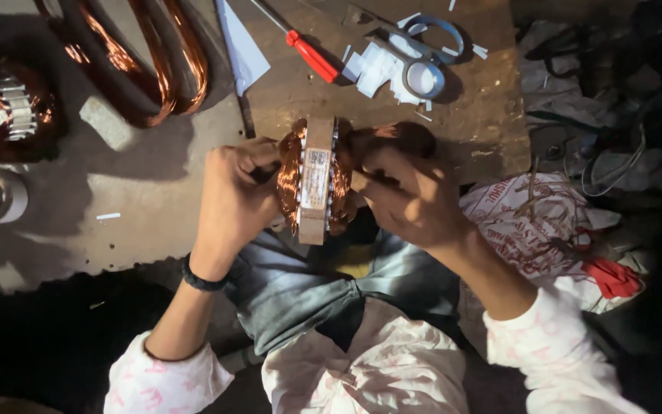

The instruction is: Inserting copper wire coils into a motor stator and organizing the windings.

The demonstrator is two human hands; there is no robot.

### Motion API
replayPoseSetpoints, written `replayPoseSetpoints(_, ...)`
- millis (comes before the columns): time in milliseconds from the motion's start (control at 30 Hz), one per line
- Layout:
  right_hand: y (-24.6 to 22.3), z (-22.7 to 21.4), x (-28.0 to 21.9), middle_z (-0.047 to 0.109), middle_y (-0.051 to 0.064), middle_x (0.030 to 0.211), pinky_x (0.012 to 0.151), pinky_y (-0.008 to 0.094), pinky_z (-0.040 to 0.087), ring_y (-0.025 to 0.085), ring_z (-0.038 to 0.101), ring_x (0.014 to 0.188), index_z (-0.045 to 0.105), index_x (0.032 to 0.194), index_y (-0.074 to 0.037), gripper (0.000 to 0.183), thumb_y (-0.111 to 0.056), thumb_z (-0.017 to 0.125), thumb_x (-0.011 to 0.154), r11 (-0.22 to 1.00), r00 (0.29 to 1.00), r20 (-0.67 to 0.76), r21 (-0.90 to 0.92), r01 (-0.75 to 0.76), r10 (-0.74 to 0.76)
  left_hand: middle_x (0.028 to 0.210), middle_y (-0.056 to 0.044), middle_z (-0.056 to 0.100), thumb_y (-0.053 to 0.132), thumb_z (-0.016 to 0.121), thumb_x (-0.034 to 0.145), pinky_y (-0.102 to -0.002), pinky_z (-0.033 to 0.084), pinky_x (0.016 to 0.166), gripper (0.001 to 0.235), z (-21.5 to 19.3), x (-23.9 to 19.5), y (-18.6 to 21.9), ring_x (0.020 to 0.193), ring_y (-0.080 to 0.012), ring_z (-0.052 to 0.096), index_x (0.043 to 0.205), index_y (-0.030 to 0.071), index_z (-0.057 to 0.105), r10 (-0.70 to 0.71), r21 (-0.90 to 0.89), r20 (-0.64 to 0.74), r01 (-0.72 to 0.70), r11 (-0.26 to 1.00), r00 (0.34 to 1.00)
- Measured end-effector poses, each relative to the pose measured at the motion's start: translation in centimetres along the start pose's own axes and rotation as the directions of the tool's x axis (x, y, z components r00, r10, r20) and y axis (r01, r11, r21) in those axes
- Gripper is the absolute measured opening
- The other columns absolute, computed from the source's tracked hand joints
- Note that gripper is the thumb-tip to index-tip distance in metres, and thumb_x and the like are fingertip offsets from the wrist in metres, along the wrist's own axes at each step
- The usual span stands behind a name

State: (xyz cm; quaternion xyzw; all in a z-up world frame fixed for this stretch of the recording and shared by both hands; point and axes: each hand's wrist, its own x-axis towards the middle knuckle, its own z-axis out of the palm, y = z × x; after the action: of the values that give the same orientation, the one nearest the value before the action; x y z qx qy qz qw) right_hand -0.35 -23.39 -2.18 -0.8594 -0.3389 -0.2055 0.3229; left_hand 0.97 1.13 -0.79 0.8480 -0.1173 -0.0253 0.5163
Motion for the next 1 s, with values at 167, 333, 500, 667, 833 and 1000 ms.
replayPoseSetpoints(167,1.9,0.4,-1.2,0.066,0.007,0.098,0.074,0.037,0.06,0.025,0.071,0.089,0.07,0.091,-0.005,0.011,-0.003,0.076,0.081,0.99,0.982,0.135,-0.039,0.139,-0.133,0.08,-0.014,0.064,-0.001,0.075,0.08,-0.029,0.048,0.059,0.018,0.2,0.1,0.6,0.062,-0.0113,0.055,0.097,-0.003,0.071,-0.064,-0.024,-0.016,0.063,0.998,0.998)
replayPoseSetpoints(333,0.8,-0.2,-1.3,0.068,0.007,0.106,0.075,0.038,0.059,0.026,0.068,0.093,0.07,0.086,-0.007,0.015,-0.008,0.076,0.073,0.973,0.951,0.239,-0.074,0.218,-0.195,0.081,-0.013,0.07,0.0,0.074,0.083,-0.028,0.05,0.059,0.022,0.3,-0.2,1.6,0.06,-0.0098,0.059,0.105,0.001,0.075,-0.106,-0.003,-0.033,0.106,0.994,0.994)
replayPoseSetpoints(500,-4.3,0.4,-3.6,0.069,0.012,0.114,0.076,0.032,0.049,0.026,0.059,0.087,0.071,0.113,-0.004,0.025,-0.008,0.072,0.089,0.744,0.827,0.083,0.394,-0.54,0.556,0.082,-0.012,0.071,0.001,0.074,0.077,-0.029,0.05,0.057,0.025,0.6,-0.1,1.4,0.058,-0.0101,0.062,0.102,0.002,0.076,-0.142,-0.012,-0.051,0.142,0.99,0.988)
replayPoseSetpoints(667,-6.0,0.3,-0.6,0.069,0.009,0.131,0.097,0.027,0.05,0.019,0.061,0.115,0.061,0.136,-0.003,0.045,-0.012,0.065,0.093,-0.261,0.398,0.331,0.94,-0.22,0.856,0.08,-0.012,0.068,0.002,0.077,0.075,-0.029,0.049,0.062,0.023,1.0,-0.4,0.6,0.064,-0.0103,0.06,0.097,-0.002,0.074,-0.024,0.017,-0.09,0.026,1.0,0.996)
replayPoseSetpoints(833,-4.1,1.7,-1.0,0.068,0.011,0.136,0.11,0.028,0.053,0.021,0.063,0.13,0.058,0.135,0.0,0.039,-0.014,0.064,0.099,-0.573,0.426,0.423,0.747,0.336,0.8,0.07,-0.012,0.06,0.005,0.078,0.075,-0.028,0.044,0.058,0.023,1.2,-0.5,0.7,0.06,-0.0088,0.051,0.094,-0.005,0.072,-0.046,0.006,-0.103,0.047,0.999,0.994)
replayPoseSetpoints(1000,-3.2,2.5,0.3,0.068,0.013,0.135,0.108,0.025,0.055,0.018,0.062,0.128,0.063,0.132,0.003,0.034,-0.012,0.067,0.102,-0.592,0.462,0.397,0.681,0.43,0.793,0.064,-0.014,0.044,0.009,0.081,0.08,-0.03,0.038,0.056,0.029,1.3,-0.6,0.9,0.066,-0.0047,0.037,0.079,-0.008,0.058,-0.049,0.038,-0.113,0.054,0.998,0.992)
